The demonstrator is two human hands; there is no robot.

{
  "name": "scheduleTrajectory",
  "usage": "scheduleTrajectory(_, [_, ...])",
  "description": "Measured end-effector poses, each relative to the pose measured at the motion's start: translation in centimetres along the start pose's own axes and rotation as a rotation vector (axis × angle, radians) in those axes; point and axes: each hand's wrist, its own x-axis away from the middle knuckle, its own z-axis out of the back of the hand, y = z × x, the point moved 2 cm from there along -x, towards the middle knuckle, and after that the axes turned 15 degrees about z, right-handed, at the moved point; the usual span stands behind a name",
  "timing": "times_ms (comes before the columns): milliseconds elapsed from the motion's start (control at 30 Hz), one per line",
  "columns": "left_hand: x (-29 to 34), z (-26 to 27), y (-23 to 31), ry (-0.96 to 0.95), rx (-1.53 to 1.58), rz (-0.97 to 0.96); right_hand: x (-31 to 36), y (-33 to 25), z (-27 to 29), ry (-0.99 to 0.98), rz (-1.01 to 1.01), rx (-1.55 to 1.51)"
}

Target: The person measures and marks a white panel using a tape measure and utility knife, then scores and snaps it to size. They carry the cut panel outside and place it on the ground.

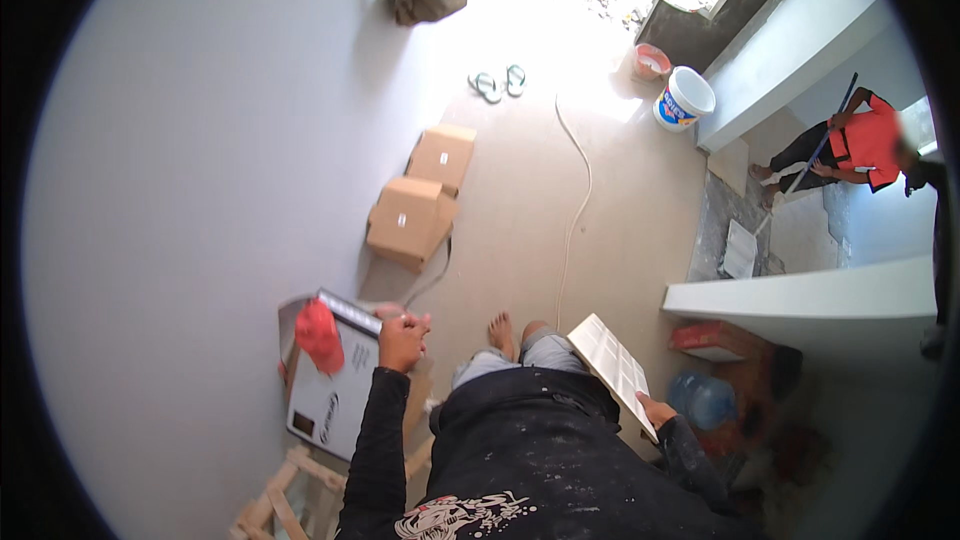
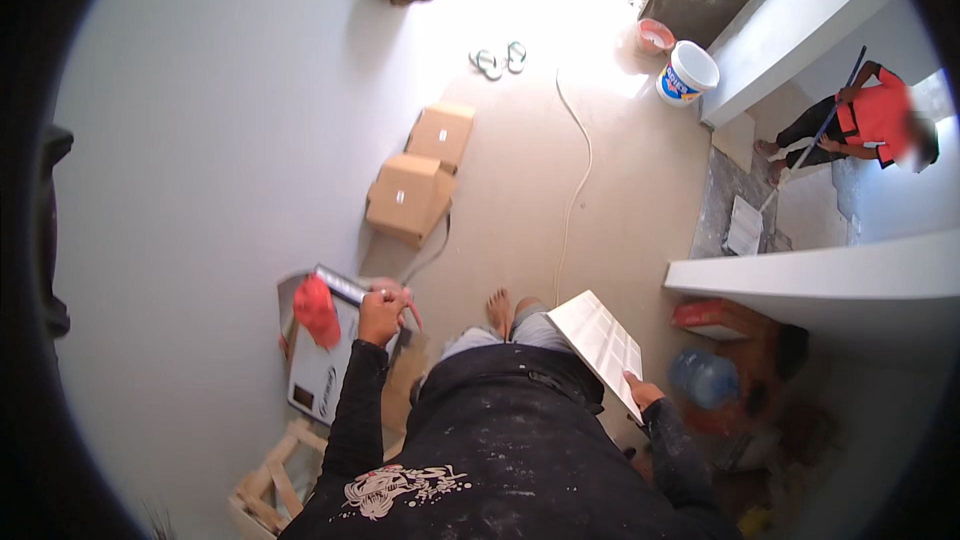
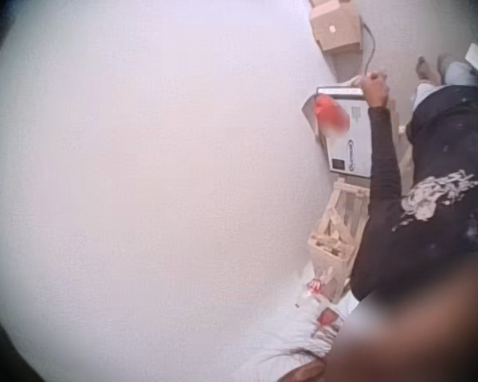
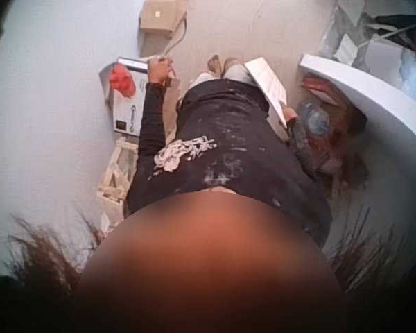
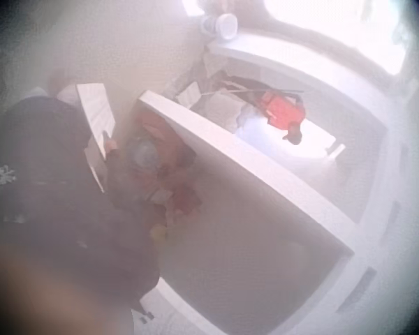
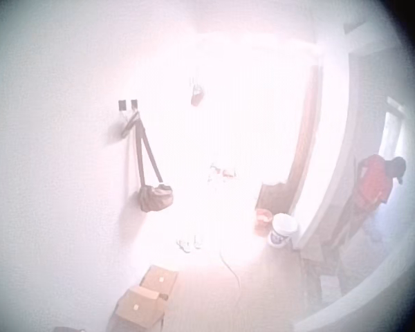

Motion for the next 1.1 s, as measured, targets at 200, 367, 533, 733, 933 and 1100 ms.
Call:
scheduleTrajectory(200, [-16.2, -5.4, 24.1, -0.064, -0.104, -0.234, -10.7, -15.6, 4.4, 0.007, 0.194, -0.07])
scheduleTrajectory(367, [-33.9, -8.4, 31.7, 0.059, 0.036, -0.042, -21.7, -32.3, 9.0, -0.049, 0.07, -0.168])
scheduleTrajectory(533, [-41.1, -8.6, 25.5, 0.091, 0.195, 0.502, -27.0, -50.6, 14.8, -0.084, 0.139, -0.067])
scheduleTrajectory(733, [-45.7, -14.2, 27.1, 0.242, 0.357, 1.037, -30.8, -77.4, 22.1, -0.051, 0.179, 0.028])
scheduleTrajectory(933, [-61.8, -23.6, 55.5, 0.114, 0.364, 0.649, -34.4, -101.7, 27.8, -0.013, 0.156, 0.054])
scheduleTrajectory(1100, [-67.4, -31.7, 92.9, -0.434, 0.619, 0.604, -36.9, -118.4, 34.6, -0.064, 0.197, 0.056])
